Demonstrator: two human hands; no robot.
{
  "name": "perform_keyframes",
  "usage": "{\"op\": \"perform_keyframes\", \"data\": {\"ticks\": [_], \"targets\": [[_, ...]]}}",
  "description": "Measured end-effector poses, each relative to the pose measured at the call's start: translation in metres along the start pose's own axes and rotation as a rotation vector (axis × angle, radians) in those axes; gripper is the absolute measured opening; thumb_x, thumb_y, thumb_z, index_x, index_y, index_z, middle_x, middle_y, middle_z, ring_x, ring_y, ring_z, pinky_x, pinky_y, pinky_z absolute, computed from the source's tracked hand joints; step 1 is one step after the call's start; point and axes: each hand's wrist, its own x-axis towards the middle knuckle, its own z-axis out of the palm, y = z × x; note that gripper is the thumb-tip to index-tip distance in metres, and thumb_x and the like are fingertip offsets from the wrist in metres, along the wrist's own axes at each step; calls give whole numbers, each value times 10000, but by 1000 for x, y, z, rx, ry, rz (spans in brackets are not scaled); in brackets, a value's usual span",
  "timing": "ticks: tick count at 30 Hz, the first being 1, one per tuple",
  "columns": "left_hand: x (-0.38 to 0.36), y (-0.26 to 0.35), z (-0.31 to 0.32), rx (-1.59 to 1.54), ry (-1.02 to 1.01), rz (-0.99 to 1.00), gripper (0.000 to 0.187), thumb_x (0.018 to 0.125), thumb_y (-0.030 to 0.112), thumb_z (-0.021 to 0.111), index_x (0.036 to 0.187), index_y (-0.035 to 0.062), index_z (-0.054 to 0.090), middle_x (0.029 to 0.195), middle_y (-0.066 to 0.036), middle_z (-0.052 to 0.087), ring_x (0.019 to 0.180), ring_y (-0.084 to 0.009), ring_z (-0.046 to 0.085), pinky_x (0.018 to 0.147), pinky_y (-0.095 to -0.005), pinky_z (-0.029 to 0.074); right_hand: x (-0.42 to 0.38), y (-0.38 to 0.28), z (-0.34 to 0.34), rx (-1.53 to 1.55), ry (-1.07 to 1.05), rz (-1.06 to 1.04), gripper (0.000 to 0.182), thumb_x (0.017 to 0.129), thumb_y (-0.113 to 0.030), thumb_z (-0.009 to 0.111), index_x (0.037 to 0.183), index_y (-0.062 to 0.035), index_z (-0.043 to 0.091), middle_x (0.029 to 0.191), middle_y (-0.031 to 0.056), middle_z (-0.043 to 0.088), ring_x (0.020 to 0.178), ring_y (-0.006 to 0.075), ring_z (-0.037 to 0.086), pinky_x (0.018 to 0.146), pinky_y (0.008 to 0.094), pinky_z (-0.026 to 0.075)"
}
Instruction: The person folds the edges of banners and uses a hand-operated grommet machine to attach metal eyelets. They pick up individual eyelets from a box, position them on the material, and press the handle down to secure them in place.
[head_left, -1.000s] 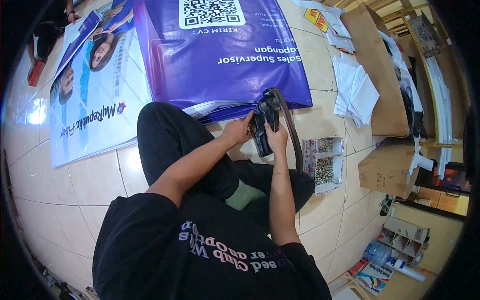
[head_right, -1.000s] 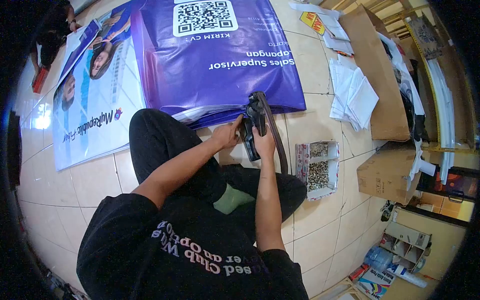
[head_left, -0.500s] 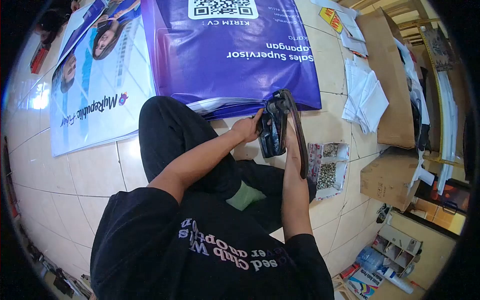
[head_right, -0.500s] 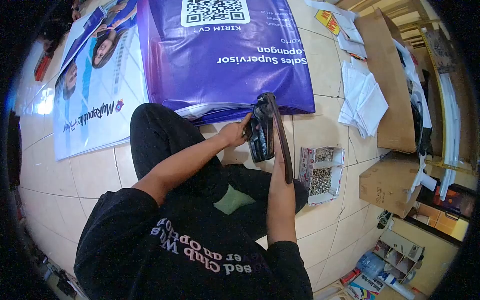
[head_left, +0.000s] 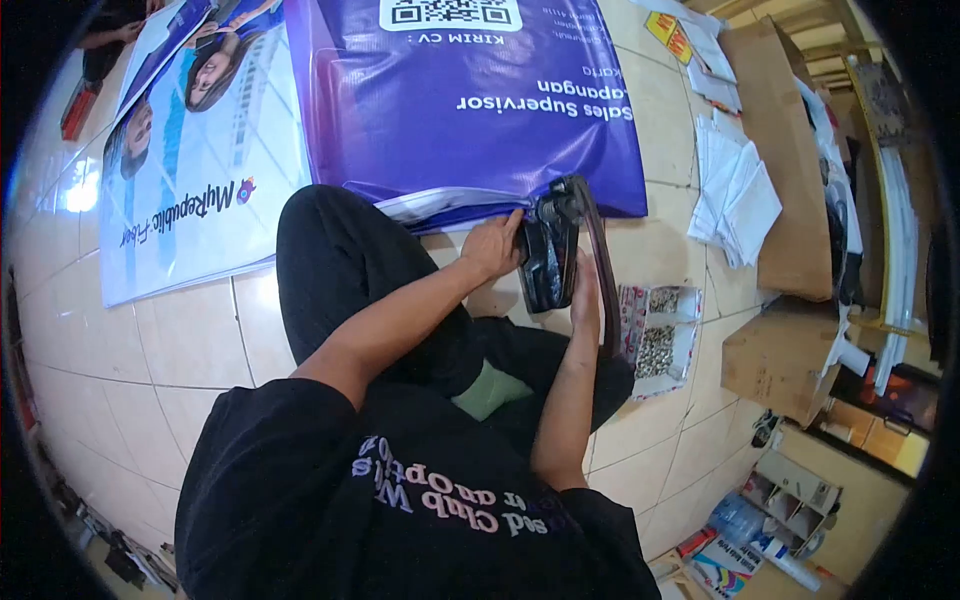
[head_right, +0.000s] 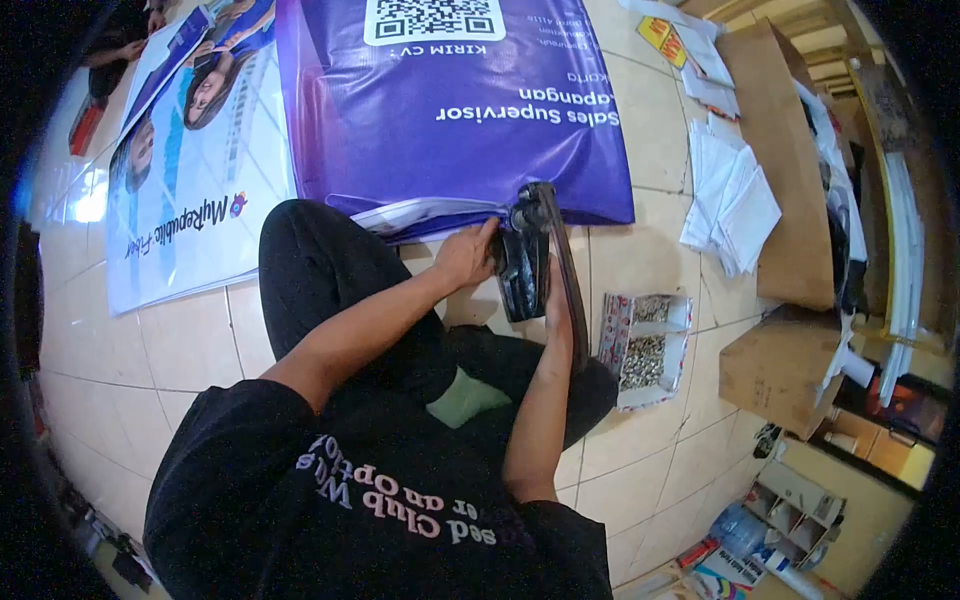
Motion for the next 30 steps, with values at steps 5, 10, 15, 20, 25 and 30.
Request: {"op": "perform_keyframes", "data": {"ticks": [5, 10, 15, 20, 25, 30], "targets": [[10, 2, -5, -59, 127, 62, 557, 729, 106, 574, 1249, 15, 396, 952, -241, 624, 893, -397, 610, 769, -490, 484, -10, -15, 29, -1073, 172, -47, 404, 834, -327, 645, 1099, -24, 606, 1015, 210, 640, 971, 374, 600, 850, 401, 464], [14, -21, -6, -121, 90, 68, 398, 769, 63, 519, 1146, 15, 401, 931, -272, 608, 902, -429, 588, 760, -499, 467, -12, 7, -18, -1118, 109, -184, 314, 824, -272, 669, 1013, -21, 648, 811, 173, 672, 775, 313, 657, 724, 390, 493], [19, -27, -14, -96, 127, 224, 255, 797, 28, 473, 1049, 45, 508, 964, -223, 622, 907, -431, 586, 767, -496, 455, -45, -32, -45, -1268, -77, -97, 350, 829, -255, 670, 1064, 1, 630, 941, 192, 658, 903, 295, 632, 816, 378, 476], [55, -44, -9, -274, 146, 20, 291, 857, 217, 536, 1115, 109, 618, 961, -197, 657, 914, -374, 624, 767, -453, 488, -77, -61, -73, -1242, -108, 109, 456, 822, -251, 677, 1202, -21, 572, 1142, 182, 604, 1080, 292, 562, 887, 367, 454], [82, -53, -20, -260, 92, -204, 420, 802, 492, 632, 922, 94, 692, 859, -144, 688, 816, -332, 662, 720, -426, 512, -155, -79, -165, -836, 344, -75, 385, 835, -99, 628, 1208, -19, 575, 1178, 124, 597, 1101, 218, 549, 949, 323, 421], [102, -41, -22, -48, 16, -393, 539, 762, 587, 634, 902, 72, 711, 880, -173, 689, 848, -334, 669, 731, -439, 526, -236, -80, -215, -956, 788, -24, 302, 878, -105, 602, 1168, -22, 600, 1153, 129, 603, 1063, 199, 559, 904, 325, 454]]}}
